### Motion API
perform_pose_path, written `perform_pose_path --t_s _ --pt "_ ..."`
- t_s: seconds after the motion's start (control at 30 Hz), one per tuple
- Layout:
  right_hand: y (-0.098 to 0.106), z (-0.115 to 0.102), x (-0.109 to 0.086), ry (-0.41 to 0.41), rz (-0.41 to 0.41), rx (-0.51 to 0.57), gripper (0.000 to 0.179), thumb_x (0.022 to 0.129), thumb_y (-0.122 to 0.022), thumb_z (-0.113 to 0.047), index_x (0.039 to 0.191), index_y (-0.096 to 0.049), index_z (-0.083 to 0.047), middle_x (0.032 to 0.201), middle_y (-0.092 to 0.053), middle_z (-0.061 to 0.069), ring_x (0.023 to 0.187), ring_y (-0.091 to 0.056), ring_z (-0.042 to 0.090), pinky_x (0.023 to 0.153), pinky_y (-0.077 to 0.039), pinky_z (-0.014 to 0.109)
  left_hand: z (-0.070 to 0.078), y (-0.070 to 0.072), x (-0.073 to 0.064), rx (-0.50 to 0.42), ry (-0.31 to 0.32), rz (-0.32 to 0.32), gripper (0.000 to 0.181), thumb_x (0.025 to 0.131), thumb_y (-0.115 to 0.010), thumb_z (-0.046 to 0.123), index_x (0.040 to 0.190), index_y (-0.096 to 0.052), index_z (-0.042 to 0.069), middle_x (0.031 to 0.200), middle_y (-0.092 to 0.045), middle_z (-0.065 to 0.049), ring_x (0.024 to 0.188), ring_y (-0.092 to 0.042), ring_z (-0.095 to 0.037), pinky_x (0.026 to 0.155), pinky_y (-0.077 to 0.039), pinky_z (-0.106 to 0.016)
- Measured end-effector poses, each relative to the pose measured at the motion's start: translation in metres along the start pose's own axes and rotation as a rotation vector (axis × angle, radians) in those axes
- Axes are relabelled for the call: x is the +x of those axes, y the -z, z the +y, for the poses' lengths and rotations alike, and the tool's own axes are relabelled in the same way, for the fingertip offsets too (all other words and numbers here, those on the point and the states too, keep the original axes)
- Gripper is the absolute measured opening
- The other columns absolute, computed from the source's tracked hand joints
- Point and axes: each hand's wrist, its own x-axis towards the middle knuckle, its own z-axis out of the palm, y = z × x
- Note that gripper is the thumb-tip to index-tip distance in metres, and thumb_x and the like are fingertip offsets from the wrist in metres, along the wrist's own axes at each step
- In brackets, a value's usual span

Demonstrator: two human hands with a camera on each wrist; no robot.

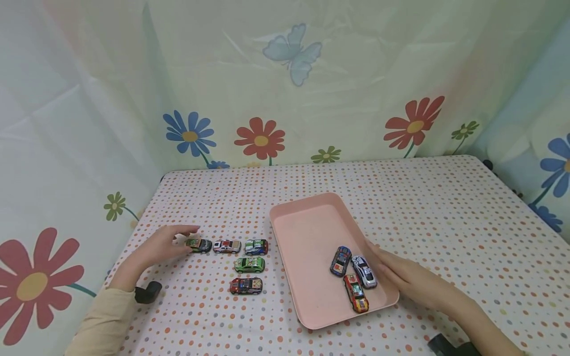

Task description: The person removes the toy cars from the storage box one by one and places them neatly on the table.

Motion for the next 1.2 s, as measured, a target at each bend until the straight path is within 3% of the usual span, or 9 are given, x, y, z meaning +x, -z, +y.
perform_pose_path --t_s 0.17,0.33,0.57,0.8,0.9,1.0,1.1,1.2 --pt "0.000 -0.001 0.000 -0.008 -0.006 0.011 0.051 0.103 -0.032 -0.033 0.148 -0.028 -0.010 0.147 -0.030 0.013 0.131 -0.030 0.035 0.102 -0.026 0.051 0.023 0.005 0.006 0.026 -0.053 0.067 0.048 0.084 -0.070 0.006 0.129 -0.054 -0.001 0.126 -0.054 -0.019 0.112 -0.050 -0.038 0.090 -0.041 -0.053" --pt "0.000 -0.001 0.000 -0.003 -0.007 0.010 0.050 0.103 -0.032 -0.032 0.147 -0.029 -0.008 0.147 -0.030 0.013 0.131 -0.031 0.035 0.102 -0.025 0.051 0.069 0.002 0.026 0.076 -0.143 0.083 0.044 0.087 -0.068 0.011 0.128 -0.056 0.002 0.125 -0.056 -0.015 0.115 -0.050 -0.034 0.092 -0.041 -0.049" --pt "0.000 0.000 -0.001 -0.001 -0.001 0.009 0.050 0.103 -0.033 -0.033 0.148 -0.029 -0.012 0.147 -0.030 0.012 0.130 -0.031 0.035 0.101 -0.027 0.052 0.148 -0.017 0.060 0.153 -0.294 0.000 0.038 0.090 -0.065 0.019 0.126 -0.060 0.008 0.121 -0.060 -0.006 0.110 -0.055 -0.020 0.092 -0.044 -0.038" --pt "-0.001 -0.002 0.000 -0.026 -0.006 0.024 0.051 0.103 -0.032 -0.034 0.148 -0.028 -0.011 0.147 -0.029 0.014 0.131 -0.030 0.036 0.102 -0.025 0.053 0.223 -0.060 0.091 0.212 -0.394 -0.121 0.033 0.093 -0.061 0.024 0.124 -0.061 0.013 0.120 -0.060 0.001 0.111 -0.054 -0.011 0.089 -0.044 -0.027" --pt "-0.002 -0.002 0.001 -0.025 -0.009 0.027 0.051 0.103 -0.032 -0.034 0.148 -0.028 -0.010 0.147 -0.029 0.014 0.131 -0.030 0.036 0.102 -0.025 0.052 0.242 -0.080 0.100 0.281 -0.418 -0.140 0.031 0.093 -0.061 0.026 0.121 -0.064 0.015 0.113 -0.063 0.004 0.101 -0.057 -0.008 0.082 -0.047 -0.025" --pt "-0.002 -0.001 0.001 -0.015 -0.004 0.025 0.050 0.103 -0.032 -0.033 0.147 -0.029 -0.009 0.147 -0.030 0.014 0.131 -0.030 0.034 0.102 -0.026 0.051 0.254 -0.095 0.106 0.344 -0.417 -0.158 0.024 0.091 -0.062 0.027 0.113 -0.067 0.018 0.095 -0.064 0.008 0.081 -0.057 -0.005 0.065 -0.048 -0.023" --pt "-0.001 -0.001 0.001 -0.011 -0.001 0.019 0.050 0.103 -0.032 -0.033 0.148 -0.029 -0.010 0.147 -0.030 0.013 0.131 -0.030 0.034 0.102 -0.026 0.051 0.261 -0.107 0.112 0.396 -0.394 -0.178 0.014 0.090 -0.063 0.031 0.098 -0.067 0.019 0.077 -0.058 0.011 0.066 -0.050 -0.005 0.053 -0.042 -0.022" --pt "-0.001 -0.001 -0.001 -0.018 -0.005 0.022 0.050 0.103 -0.032 -0.034 0.148 -0.029 -0.011 0.147 -0.030 0.013 0.131 -0.030 0.034 0.102 -0.026 0.051 0.267 -0.113 0.115 0.428 -0.353 -0.218 0.016 0.089 -0.063 0.035 0.087 -0.064 0.019 0.069 -0.052 0.011 0.060 -0.047 -0.006 0.048 -0.039 -0.022"
